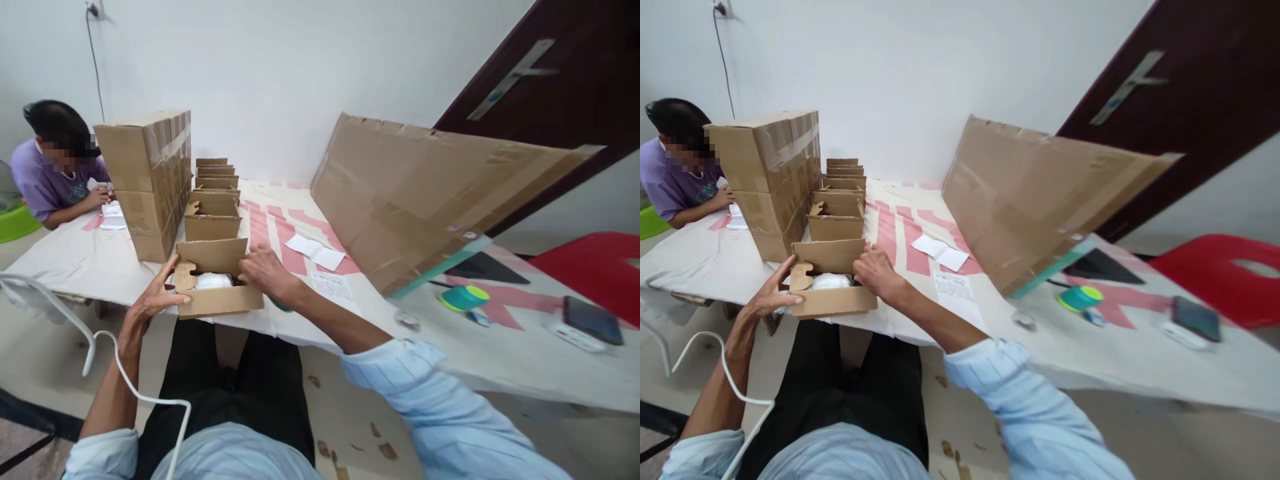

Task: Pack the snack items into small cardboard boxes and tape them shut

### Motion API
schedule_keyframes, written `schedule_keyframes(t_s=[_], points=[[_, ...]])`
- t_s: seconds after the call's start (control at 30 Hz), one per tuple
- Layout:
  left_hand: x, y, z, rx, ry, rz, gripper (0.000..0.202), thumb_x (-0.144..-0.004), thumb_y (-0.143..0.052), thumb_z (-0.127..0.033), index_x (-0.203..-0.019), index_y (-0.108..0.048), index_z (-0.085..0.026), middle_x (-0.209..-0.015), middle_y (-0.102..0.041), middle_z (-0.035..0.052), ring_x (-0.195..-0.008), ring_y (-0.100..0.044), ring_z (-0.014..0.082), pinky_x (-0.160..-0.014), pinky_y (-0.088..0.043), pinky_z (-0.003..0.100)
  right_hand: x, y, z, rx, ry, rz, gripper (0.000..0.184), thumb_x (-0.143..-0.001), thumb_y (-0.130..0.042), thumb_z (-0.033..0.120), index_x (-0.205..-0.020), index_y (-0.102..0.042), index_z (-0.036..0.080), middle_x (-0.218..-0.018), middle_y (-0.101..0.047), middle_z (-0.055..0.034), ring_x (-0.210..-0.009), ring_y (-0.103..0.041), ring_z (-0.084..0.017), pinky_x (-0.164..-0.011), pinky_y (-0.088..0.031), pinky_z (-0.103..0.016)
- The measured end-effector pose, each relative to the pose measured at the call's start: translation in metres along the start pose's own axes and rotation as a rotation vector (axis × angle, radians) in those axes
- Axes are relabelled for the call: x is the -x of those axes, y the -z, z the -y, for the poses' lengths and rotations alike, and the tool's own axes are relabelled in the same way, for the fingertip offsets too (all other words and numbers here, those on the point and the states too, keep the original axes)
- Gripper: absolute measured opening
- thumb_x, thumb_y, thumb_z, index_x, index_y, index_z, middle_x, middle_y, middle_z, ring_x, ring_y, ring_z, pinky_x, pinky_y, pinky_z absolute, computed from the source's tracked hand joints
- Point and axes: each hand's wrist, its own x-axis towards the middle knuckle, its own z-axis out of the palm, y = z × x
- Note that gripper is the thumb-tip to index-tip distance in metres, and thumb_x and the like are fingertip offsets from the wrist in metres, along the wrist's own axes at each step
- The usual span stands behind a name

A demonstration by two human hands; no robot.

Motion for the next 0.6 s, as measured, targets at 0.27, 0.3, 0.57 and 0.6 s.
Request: schedule_keyframes(t_s=[0.27, 0.3, 0.57, 0.6], points=[[0.004, -0.002, 0.002, 0.052, -0.004, 0.010, 0.138, -0.064, -0.093, -0.070, -0.175, -0.025, -0.026, -0.182, -0.023, 0.0184, -0.163, -0.030, 0.0484, -0.117, -0.052, 0.057, -0.041, -0.007, 0.009, -0.198, 0.063, 0.358, 0.034, -0.089, -0.082, 0.042, -0.114, -0.078, 0.020, -0.122, -0.079, -0.0135, -0.110, -0.076, -0.029, -0.087, -0.055, -0.034], [0.004, -0.002, 0.002, 0.049, -0.006, 0.009, 0.138, -0.063, -0.093, -0.071, -0.175, -0.025, -0.026, -0.182, -0.023, 0.0185, -0.163, -0.031, 0.0484, -0.117, -0.052, 0.057, -0.043, -0.008, 0.010, -0.193, 0.069, 0.372, 0.034, -0.089, -0.082, 0.041, -0.115, -0.078, 0.020, -0.123, -0.078, -0.0142, -0.111, -0.076, -0.029, -0.087, -0.056, -0.034], [0.005, 0.001, 0.003, 0.158, -0.039, 0.080, 0.142, -0.061, -0.095, -0.071, -0.175, -0.024, -0.026, -0.182, -0.022, 0.0196, -0.165, -0.027, 0.0483, -0.122, -0.046, 0.060, -0.048, -0.007, 0.017, -0.132, 0.130, 0.455, 0.031, -0.093, -0.073, 0.025, -0.121, -0.077, 0.014, -0.129, -0.077, -0.0197, -0.118, -0.074, -0.032, -0.092, -0.056, -0.037], [0.006, 0.002, 0.003, 0.176, -0.045, 0.093, 0.141, -0.061, -0.097, -0.069, -0.175, -0.024, -0.027, -0.182, -0.021, 0.0194, -0.166, -0.024, 0.0482, -0.123, -0.044, 0.060, -0.049, -0.007, 0.016, -0.139, 0.137, 0.463, 0.032, -0.093, -0.073, 0.026, -0.122, -0.076, 0.014, -0.129, -0.077, -0.0195, -0.118, -0.075, -0.032, -0.091, -0.056, -0.036]])
